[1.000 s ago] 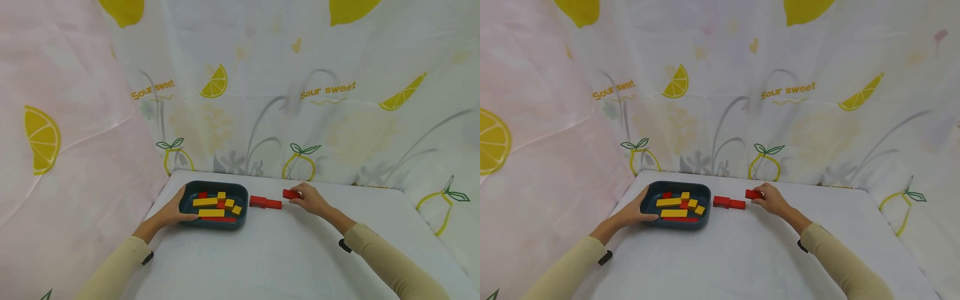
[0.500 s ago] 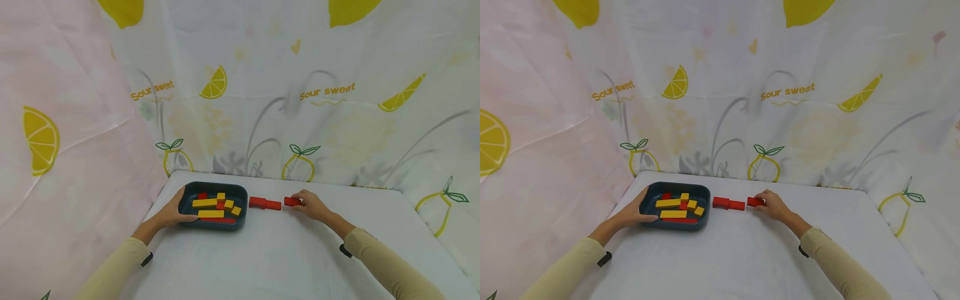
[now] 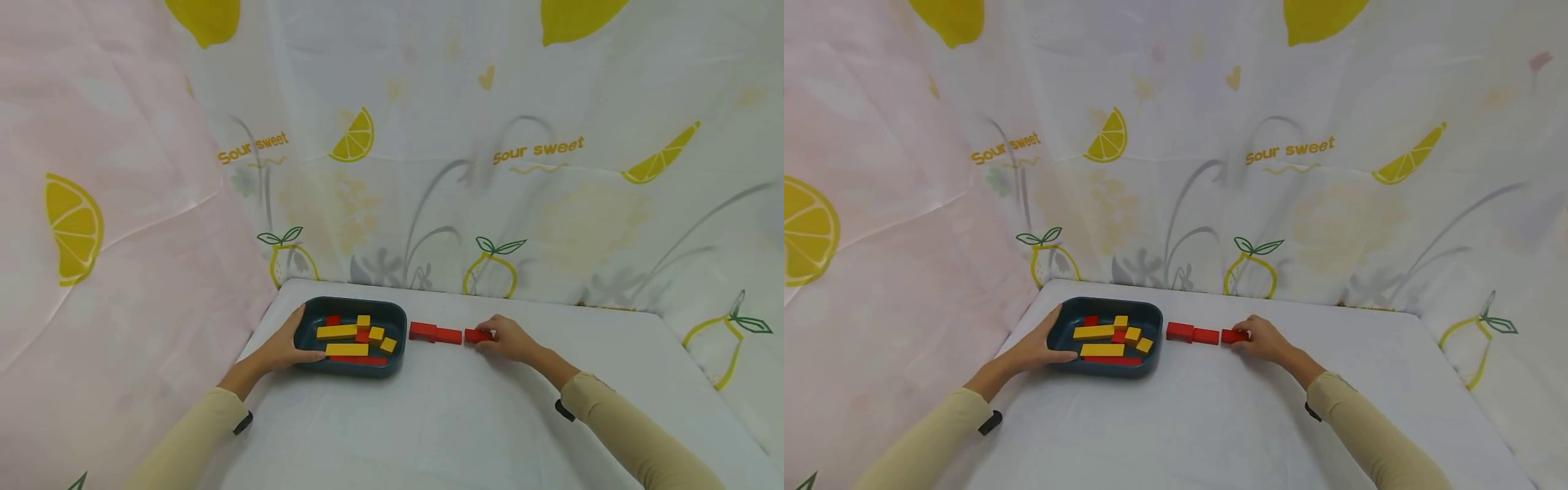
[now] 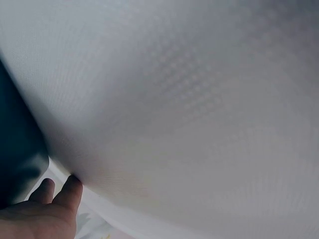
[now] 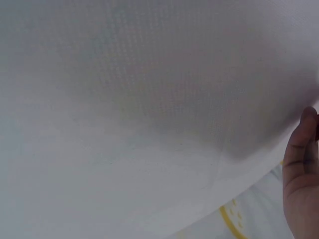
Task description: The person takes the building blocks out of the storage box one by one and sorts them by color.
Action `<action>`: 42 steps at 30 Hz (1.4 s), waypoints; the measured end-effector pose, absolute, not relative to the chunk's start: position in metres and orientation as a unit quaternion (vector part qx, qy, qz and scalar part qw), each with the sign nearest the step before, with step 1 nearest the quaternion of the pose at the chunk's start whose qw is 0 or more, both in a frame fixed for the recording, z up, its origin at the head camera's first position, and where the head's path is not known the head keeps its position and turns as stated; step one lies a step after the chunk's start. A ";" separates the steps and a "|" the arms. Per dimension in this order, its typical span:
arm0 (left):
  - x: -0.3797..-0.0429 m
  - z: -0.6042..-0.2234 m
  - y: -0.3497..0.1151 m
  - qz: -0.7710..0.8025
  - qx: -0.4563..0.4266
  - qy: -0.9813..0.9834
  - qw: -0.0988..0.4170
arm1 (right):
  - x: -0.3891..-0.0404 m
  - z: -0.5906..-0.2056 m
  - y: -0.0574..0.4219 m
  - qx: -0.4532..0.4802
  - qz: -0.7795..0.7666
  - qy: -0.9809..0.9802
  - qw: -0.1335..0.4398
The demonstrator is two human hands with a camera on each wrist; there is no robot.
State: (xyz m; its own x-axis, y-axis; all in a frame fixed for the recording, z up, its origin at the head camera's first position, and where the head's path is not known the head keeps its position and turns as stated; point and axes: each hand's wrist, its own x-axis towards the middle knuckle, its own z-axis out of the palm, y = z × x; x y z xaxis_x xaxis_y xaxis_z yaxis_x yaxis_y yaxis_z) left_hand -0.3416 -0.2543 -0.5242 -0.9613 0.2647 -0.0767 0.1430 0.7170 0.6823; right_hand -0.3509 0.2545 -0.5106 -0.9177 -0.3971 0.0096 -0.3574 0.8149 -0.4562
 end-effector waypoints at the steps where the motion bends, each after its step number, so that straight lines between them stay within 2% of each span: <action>1: -0.342 -0.524 -0.254 0.359 0.111 0.923 0.085 | -0.351 -0.511 0.255 -0.200 -0.230 0.951 0.045; 10: -0.342 -0.525 -0.255 0.359 0.111 0.923 0.083 | -0.351 -0.513 0.256 -0.200 -0.228 0.951 0.054; 19: -0.344 -0.526 -0.256 0.363 0.108 0.922 0.081 | -0.354 -0.516 0.259 -0.217 -0.222 0.950 0.038; 42: -0.341 -0.523 -0.254 0.363 0.109 0.921 0.085 | -0.357 -0.522 0.255 -0.203 -0.226 0.951 0.065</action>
State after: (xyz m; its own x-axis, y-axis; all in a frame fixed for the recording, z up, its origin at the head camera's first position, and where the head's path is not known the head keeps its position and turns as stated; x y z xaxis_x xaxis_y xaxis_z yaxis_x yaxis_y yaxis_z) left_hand -0.3407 -0.2545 -0.5230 -0.9617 0.2627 -0.0781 0.1387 0.7123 0.6880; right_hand -0.3574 0.2552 -0.5225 -0.9095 -0.4145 -0.0313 -0.3563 0.8161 -0.4550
